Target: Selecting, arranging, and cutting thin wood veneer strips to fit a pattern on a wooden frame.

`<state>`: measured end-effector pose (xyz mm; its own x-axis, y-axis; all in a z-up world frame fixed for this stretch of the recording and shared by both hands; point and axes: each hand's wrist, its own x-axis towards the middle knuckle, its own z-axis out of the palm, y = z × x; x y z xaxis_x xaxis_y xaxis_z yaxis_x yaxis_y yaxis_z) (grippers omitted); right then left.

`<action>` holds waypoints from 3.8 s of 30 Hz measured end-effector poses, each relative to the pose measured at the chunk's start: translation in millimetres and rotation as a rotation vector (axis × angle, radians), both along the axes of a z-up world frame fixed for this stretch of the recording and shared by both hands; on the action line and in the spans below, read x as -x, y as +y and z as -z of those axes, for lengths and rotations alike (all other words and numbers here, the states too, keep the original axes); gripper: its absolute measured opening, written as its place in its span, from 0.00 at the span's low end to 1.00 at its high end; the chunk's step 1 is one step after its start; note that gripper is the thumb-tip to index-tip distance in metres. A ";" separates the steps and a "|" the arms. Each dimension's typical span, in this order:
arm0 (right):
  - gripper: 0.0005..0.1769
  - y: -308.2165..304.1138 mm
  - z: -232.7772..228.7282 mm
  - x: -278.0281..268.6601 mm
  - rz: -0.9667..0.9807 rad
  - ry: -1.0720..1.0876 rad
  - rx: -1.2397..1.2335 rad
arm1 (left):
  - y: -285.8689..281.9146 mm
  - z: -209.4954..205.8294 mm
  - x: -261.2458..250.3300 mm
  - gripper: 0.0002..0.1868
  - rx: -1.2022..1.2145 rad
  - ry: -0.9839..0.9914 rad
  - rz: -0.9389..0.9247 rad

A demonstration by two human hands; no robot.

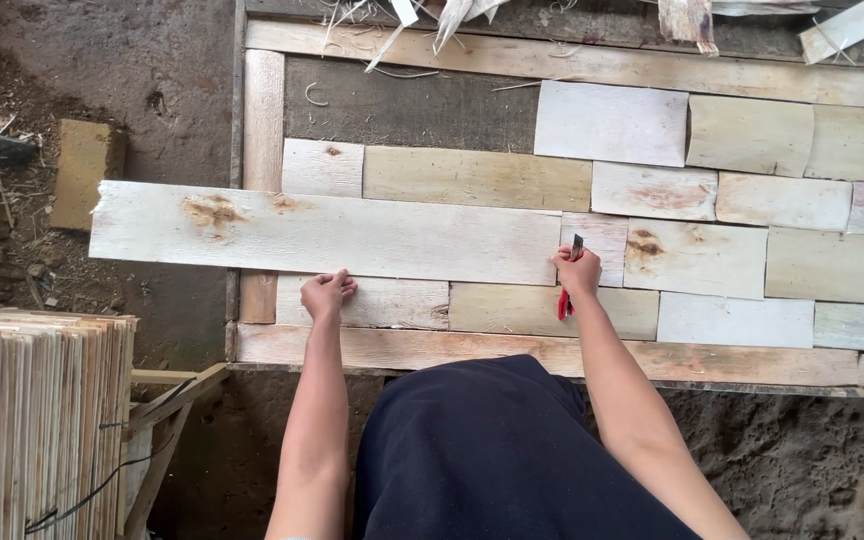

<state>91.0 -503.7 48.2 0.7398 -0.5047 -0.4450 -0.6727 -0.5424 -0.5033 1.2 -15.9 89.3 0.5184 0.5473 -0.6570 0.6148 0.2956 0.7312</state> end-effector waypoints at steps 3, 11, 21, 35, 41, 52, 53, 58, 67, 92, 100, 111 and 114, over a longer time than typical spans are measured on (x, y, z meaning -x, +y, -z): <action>0.12 1.2 -3.6 -1.0 0.021 0.003 -0.002 | -2.3 -12.4 -1.2 0.14 -0.007 0.014 -0.008; 0.13 4.4 -14.5 -3.1 0.035 0.014 -0.030 | -3.1 -8.3 -2.4 0.13 -0.015 0.017 -0.010; 0.12 24.6 -48.9 12.4 -0.190 -0.098 0.063 | -5.5 -16.6 -5.8 0.13 -0.097 0.056 0.035; 0.29 130.9 -121.0 43.1 -0.715 0.150 0.053 | -21.9 3.7 35.6 0.09 -0.562 0.111 0.394; 0.32 124.9 -88.0 26.3 -0.791 0.256 0.120 | -51.9 15.6 102.8 0.12 -0.616 0.062 0.379; 0.34 122.5 -91.4 13.7 -0.906 0.304 0.143 | -53.0 -23.7 166.9 0.14 -0.644 0.157 0.223; 0.35 119.3 -86.7 13.7 -0.918 0.293 0.150 | -46.3 -31.0 163.1 0.14 -0.667 0.108 0.212; 0.31 115.5 -76.7 9.0 -0.897 0.277 0.194 | 15.6 -57.3 120.9 0.15 -0.751 -0.081 0.223; 0.24 200.7 -152.9 21.2 -0.267 0.220 -0.358 | 174.0 -60.6 -11.6 0.19 -1.271 -0.153 0.957; 0.16 521.0 -104.8 5.7 -0.403 0.156 -0.323 | 217.6 -60.3 -78.5 0.57 -1.050 0.169 1.637; 0.24 558.2 -94.8 -17.0 -0.500 0.216 -0.243 | 212.0 -58.8 -80.5 0.57 -1.056 0.234 1.608; 0.21 561.0 -21.7 -26.5 -0.501 0.147 -0.162 | 212.1 -66.2 -79.6 0.55 -1.039 0.246 1.601; 0.22 564.8 -21.4 -29.6 -0.489 0.156 -0.162 | 212.2 -53.8 -80.6 0.55 -1.044 0.237 1.596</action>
